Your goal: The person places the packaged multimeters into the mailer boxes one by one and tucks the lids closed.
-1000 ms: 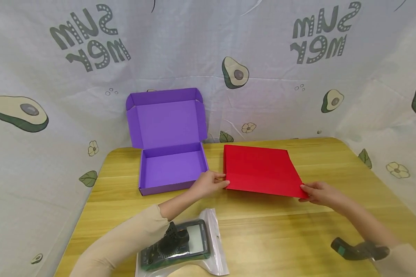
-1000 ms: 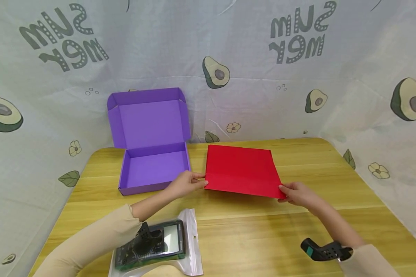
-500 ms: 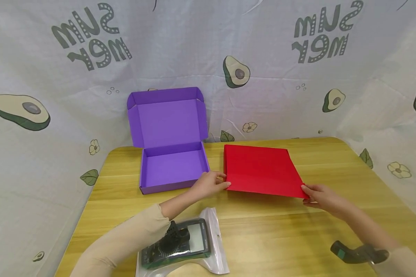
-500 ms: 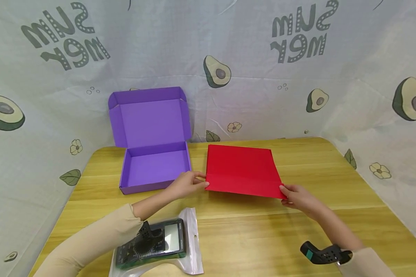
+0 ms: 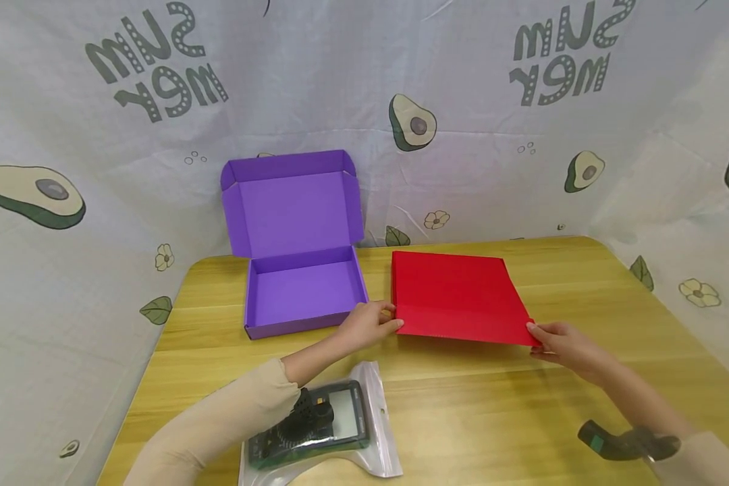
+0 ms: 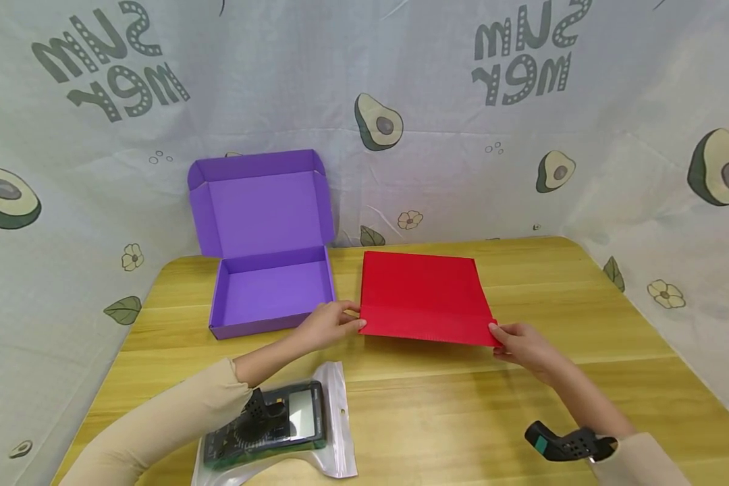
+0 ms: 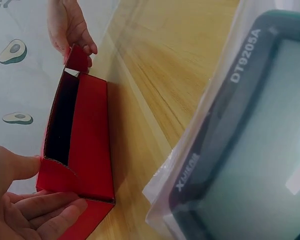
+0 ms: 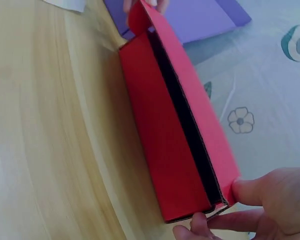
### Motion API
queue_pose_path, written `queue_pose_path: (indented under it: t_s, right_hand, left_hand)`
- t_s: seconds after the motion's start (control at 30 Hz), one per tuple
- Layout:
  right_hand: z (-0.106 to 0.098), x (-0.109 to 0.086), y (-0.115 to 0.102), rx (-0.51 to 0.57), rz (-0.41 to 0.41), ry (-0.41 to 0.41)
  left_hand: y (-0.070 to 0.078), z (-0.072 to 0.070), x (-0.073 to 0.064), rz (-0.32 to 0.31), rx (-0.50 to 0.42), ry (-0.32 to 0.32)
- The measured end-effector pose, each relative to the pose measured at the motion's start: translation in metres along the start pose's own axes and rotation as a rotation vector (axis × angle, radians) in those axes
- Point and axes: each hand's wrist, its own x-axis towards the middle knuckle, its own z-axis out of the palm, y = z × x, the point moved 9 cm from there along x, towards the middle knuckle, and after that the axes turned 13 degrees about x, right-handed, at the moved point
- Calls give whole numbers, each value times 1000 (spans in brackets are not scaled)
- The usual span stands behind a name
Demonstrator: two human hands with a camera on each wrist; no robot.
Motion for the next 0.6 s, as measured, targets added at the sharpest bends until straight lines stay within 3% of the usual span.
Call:
queue_pose_path:
  t_s: [0.2,0.47,0.6]
  right_hand:
    - [-2,2,7,22,10,8]
    - [-3,3,17,19,-31,82]
    - [-2,3,19,43,-53,76]
  left_hand:
    - [2,1,-1,10,44,-3]
    - [-2,7,-3,-11,53,21]
    - [-4,9,-2,-22,50,29]
